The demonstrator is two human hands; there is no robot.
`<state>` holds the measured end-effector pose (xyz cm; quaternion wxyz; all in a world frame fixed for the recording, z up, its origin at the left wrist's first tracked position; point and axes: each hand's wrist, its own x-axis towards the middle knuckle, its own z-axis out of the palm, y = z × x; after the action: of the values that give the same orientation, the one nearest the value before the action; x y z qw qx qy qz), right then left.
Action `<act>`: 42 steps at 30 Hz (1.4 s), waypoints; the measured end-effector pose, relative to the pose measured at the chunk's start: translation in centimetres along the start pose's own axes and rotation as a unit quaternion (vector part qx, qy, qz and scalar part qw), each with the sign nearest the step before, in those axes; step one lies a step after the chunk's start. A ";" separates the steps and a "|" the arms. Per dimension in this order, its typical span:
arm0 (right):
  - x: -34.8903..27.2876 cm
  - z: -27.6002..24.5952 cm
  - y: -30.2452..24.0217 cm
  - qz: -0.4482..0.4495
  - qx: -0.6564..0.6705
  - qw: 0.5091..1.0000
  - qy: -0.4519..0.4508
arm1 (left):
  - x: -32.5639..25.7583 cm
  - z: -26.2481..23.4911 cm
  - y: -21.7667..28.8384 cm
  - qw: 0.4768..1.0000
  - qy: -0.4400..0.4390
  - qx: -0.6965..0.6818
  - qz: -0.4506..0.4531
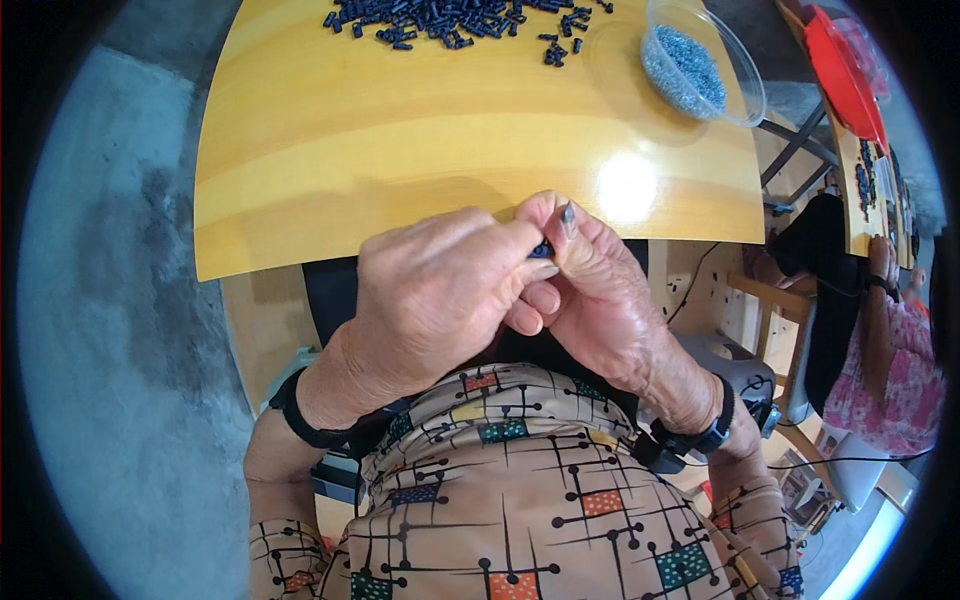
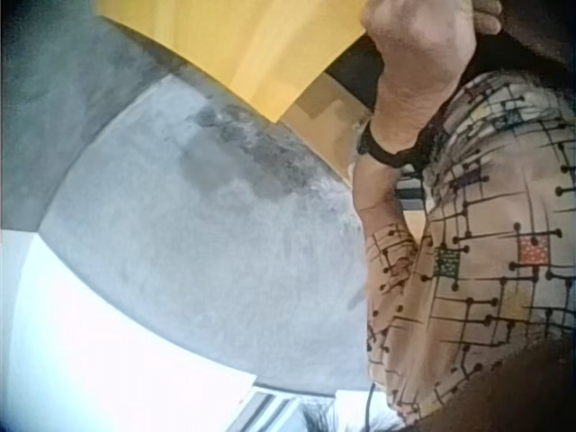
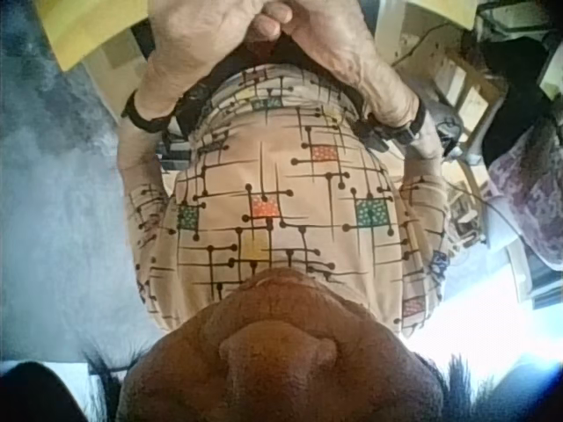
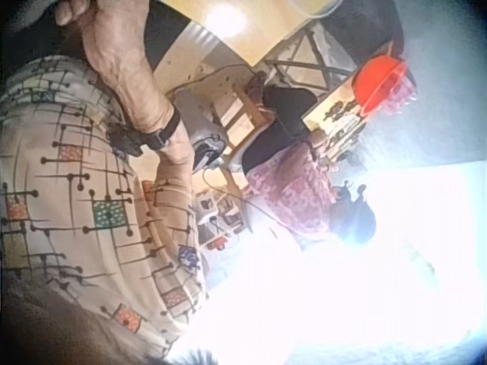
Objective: Manually assembling small black plastic tubes with blue caps in a manufacturing environment.
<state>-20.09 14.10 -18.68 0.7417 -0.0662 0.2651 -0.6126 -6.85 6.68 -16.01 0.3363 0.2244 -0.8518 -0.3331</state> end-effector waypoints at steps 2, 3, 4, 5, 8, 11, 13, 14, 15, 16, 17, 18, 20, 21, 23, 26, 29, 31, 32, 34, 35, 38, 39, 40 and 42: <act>0.1 0.5 -0.3 -0.017 0.013 1.000 -0.003 | 0.3 -0.1 -0.2 0.999 0.020 -0.039 -0.026; 0.1 0.7 -0.3 -0.018 0.013 1.000 -0.005 | 0.3 -0.2 -0.1 0.999 0.021 -0.038 -0.024; 0.0 0.8 -0.3 -0.023 0.009 1.000 0.002 | 0.3 -0.3 -0.1 0.998 0.022 -0.045 -0.023; 0.0 0.9 -0.4 -0.029 0.005 1.000 0.010 | 0.2 -0.3 -0.1 0.998 0.022 -0.053 -0.021; 0.0 0.8 -0.3 -0.035 0.008 0.999 0.006 | 0.1 0.0 -0.1 0.994 0.032 -0.097 -0.045; 0.2 0.7 -0.3 -0.051 -0.009 0.999 0.004 | 0.2 -0.4 -0.4 0.994 0.005 -0.106 -0.007; 0.4 0.6 -0.3 -0.053 -0.013 0.999 0.001 | 0.2 -0.5 -0.4 0.994 0.003 -0.104 -0.011; 0.4 0.6 -0.3 -0.055 -0.017 0.998 0.000 | 0.2 -0.5 -0.3 0.995 0.001 -0.104 -0.014; 0.5 0.6 -0.3 -0.054 -0.017 0.998 -0.001 | 0.2 -0.5 -0.4 0.995 0.001 -0.103 -0.014; 0.5 0.7 -0.4 -0.054 -0.026 0.998 0.009 | 0.2 -0.5 -0.4 0.995 0.004 -0.098 -0.017; 0.5 0.7 -0.4 -0.055 -0.036 0.998 0.020 | 0.2 -0.4 -0.4 0.995 0.008 -0.093 -0.020; 0.4 0.7 -0.4 -0.055 -0.035 0.998 0.020 | 0.1 -0.3 -0.4 0.995 0.007 -0.092 -0.020; 0.3 0.6 -0.6 -0.062 -0.109 0.991 0.039 | -0.1 -0.2 -0.6 0.998 0.025 -0.048 -0.038; 0.3 0.6 -0.7 -0.061 -0.108 0.991 0.039 | -0.1 -0.3 -0.6 0.998 0.025 -0.047 -0.039; 0.2 0.4 -0.8 -0.097 -0.192 0.975 0.061 | 0.0 -0.7 -0.9 1.000 0.003 0.021 -0.018; 0.2 -0.2 -1.1 -0.115 -0.286 0.949 0.070 | 0.2 -0.6 -1.1 0.999 -0.011 0.037 -0.031; 0.2 0.3 -1.4 -0.121 -0.307 0.941 0.078 | 0.3 -0.8 -0.7 0.999 -0.020 0.040 -0.028; 0.5 -0.2 -1.5 -0.114 -0.277 0.952 0.070 | 0.4 -0.5 -0.9 0.999 -0.006 0.007 -0.045; 0.6 -0.3 -1.6 -0.106 -0.247 0.961 0.061 | 0.4 -0.3 -1.0 0.998 0.009 -0.026 -0.061; 0.6 -0.2 -1.8 -0.100 -0.234 0.965 0.057 | 0.3 0.0 -1.2 0.995 0.022 -0.076 -0.068; 0.6 -0.1 -1.9 -0.092 -0.221 0.969 0.054 | 0.3 0.2 -1.4 0.989 0.036 -0.125 -0.075; 1.0 -0.2 -2.0 -0.080 -0.212 0.972 0.065 | 0.1 1.0 -2.4 0.980 0.064 -0.162 -0.096; 1.0 -0.1 -2.3 -0.082 -0.212 0.972 0.065 | 0.2 1.1 -2.6 0.980 0.064 -0.162 -0.094; 1.0 0.0 -2.8 -0.085 -0.271 0.956 0.079 | 0.5 1.2 -2.8 0.986 0.070 -0.136 -0.070; 1.0 -0.3 -3.7 -0.087 -0.328 0.936 0.093 | 0.9 1.5 -3.2 0.990 0.077 -0.110 -0.045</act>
<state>-23.35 12.30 -17.71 0.5943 -0.2720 0.5123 -0.5571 -8.00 4.54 -18.75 0.4079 0.2494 -0.7705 -0.4216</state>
